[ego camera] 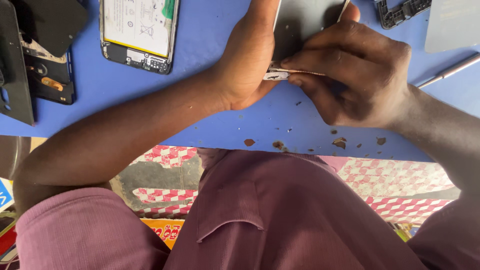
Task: The person uses a screwdriver to remove screws from the bottom and top edges of a white smartphone, then uses a metal prying tool to lift and separate the screen assembly from the frame. The device remains partially disassembled on the workbench.
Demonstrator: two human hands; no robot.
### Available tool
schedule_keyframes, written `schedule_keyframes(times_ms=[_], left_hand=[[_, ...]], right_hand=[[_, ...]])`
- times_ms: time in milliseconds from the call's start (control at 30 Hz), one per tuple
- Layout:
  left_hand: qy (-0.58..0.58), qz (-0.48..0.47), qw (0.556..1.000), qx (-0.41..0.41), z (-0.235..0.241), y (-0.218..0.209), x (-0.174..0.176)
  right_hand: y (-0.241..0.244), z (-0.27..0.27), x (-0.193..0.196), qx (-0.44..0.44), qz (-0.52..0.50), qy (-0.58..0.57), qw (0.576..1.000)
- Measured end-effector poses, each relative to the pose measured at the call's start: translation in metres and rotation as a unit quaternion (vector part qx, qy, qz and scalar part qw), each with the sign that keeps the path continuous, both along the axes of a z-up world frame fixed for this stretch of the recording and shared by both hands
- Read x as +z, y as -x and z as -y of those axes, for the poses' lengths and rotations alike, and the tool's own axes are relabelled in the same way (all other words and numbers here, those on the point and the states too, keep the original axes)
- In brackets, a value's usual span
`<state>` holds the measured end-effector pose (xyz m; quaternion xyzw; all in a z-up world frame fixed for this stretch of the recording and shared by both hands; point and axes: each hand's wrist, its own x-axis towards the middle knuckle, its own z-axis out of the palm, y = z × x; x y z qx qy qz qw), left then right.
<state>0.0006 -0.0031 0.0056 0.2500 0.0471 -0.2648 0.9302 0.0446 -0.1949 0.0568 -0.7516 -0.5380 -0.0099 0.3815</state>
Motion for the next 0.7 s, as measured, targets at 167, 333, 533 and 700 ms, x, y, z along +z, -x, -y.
schedule_keyframes(times_ms=[167, 333, 533, 700], left_hand=[[0.018, 0.031, 0.999, -0.015, 0.000, 0.000, 0.003], [-0.004, 0.035, 0.999, -0.008, 0.002, 0.002, 0.005], [-0.025, 0.051, 0.996, 0.067, 0.016, 0.008, 0.001], [-0.063, 0.118, 0.984, 0.116, 0.016, 0.010, -0.001]], right_hand=[[0.004, -0.003, 0.002, -0.009, -0.008, 0.007, 1.000], [0.002, -0.012, 0.000, 0.039, 0.192, -0.056, 0.979], [0.013, -0.012, -0.003, 0.057, 0.214, -0.054, 0.974], [0.019, -0.013, -0.004, 0.016, 0.178, -0.038, 0.983]])
